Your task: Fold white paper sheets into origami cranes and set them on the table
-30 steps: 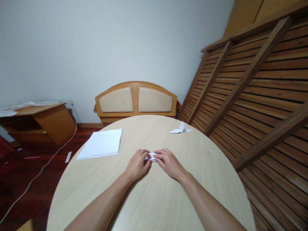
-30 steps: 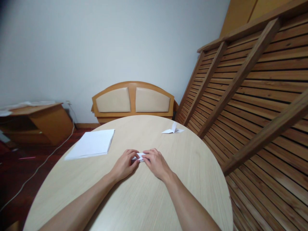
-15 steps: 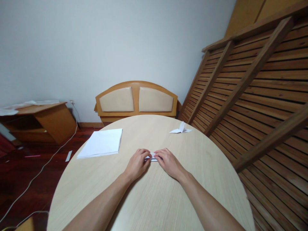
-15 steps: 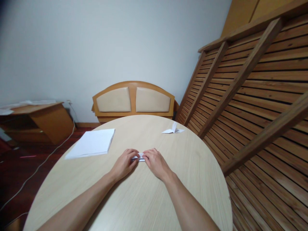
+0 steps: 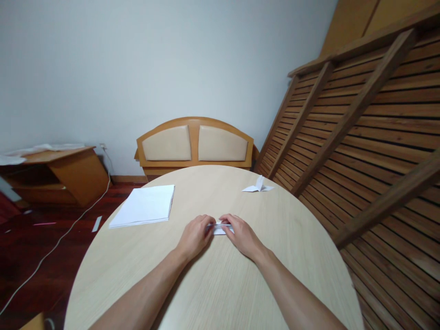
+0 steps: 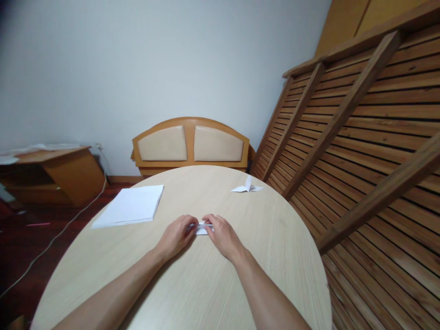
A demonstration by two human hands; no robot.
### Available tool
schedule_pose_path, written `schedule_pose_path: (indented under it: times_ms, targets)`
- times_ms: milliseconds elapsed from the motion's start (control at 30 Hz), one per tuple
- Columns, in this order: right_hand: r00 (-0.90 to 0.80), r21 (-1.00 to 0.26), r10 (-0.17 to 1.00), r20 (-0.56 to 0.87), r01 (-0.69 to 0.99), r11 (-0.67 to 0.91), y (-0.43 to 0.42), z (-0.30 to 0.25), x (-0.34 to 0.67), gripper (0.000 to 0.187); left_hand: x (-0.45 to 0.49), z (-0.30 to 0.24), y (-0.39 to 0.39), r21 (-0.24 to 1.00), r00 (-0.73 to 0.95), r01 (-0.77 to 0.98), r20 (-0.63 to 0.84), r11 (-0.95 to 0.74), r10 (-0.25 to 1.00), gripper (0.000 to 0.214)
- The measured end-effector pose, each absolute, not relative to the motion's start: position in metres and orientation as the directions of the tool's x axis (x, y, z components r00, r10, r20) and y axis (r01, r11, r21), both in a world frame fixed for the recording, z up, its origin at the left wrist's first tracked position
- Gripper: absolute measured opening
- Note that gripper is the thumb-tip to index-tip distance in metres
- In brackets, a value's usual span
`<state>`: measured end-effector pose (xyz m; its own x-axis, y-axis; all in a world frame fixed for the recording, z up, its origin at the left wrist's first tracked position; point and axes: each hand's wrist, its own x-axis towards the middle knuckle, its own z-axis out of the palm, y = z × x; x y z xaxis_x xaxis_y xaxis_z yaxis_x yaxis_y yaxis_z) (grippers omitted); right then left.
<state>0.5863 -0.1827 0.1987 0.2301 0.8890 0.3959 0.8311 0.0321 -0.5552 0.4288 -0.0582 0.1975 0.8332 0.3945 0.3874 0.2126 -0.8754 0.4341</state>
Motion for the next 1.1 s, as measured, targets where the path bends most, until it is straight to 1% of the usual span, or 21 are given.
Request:
schedule_pose_path:
  times_ms: [133,267,433,667,767,800,867,933,967,1033,1100]
  targets:
    - [0.233,-0.559,0.881,0.413,0.828,0.043,-0.182,0.198,0.586,0.019,0.430,0.199,-0.060,0.399,0.842,0.195,0.400,-0.896,0.361,0.025]
    - [0.230,-0.564,0.882,0.410,0.825,0.047,-0.182,0.200,0.584,0.015,0.431,0.201,-0.062,0.318,0.861,0.225,0.377,-0.921,0.341,0.018]
    - [0.254,-0.537,0.880,0.401,0.844,0.001,-0.184,0.202,0.586,0.008,0.431,0.202,-0.061,0.285,0.854,0.275,0.367,-0.918,0.370,0.016]
    - [0.215,-0.509,0.875,0.434,0.860,0.041,-0.185,0.207,0.584,0.011,0.431,0.205,-0.063,0.242,0.861,0.236,0.398,-0.941,0.318,0.017]
    - [0.292,-0.533,0.836,0.464,0.846,0.001,-0.187,0.210,0.584,0.012,0.430,0.206,-0.061,0.241,0.835,0.253,0.434,-0.937,0.337,0.015]
    - [0.348,-0.561,0.807,0.477,0.827,-0.025,-0.187,0.209,0.585,0.016,0.430,0.205,-0.060,0.248,0.820,0.258,0.455,-0.934,0.348,0.015]
    - [0.493,-0.661,0.732,0.470,0.746,-0.078,-0.185,0.207,0.588,0.032,0.430,0.204,-0.058,0.274,0.778,0.265,0.506,-0.925,0.373,0.014]
    - [0.620,-0.795,0.674,0.403,0.601,-0.077,-0.182,0.202,0.591,0.048,0.429,0.202,-0.056,0.302,0.734,0.255,0.558,-0.918,0.388,0.012]
    - [0.650,-0.855,0.670,0.358,0.516,-0.044,-0.180,0.200,0.591,0.054,0.429,0.201,-0.056,0.316,0.713,0.248,0.581,-0.916,0.393,0.012]
    - [0.639,-0.928,0.709,0.300,0.368,0.060,-0.176,0.194,0.590,0.058,0.429,0.200,-0.056,0.341,0.677,0.224,0.619,-0.913,0.397,0.011]
    - [0.583,-0.952,0.760,0.287,0.265,0.156,-0.172,0.191,0.586,0.054,0.430,0.199,-0.056,0.371,0.651,0.181,0.649,-0.911,0.394,0.012]
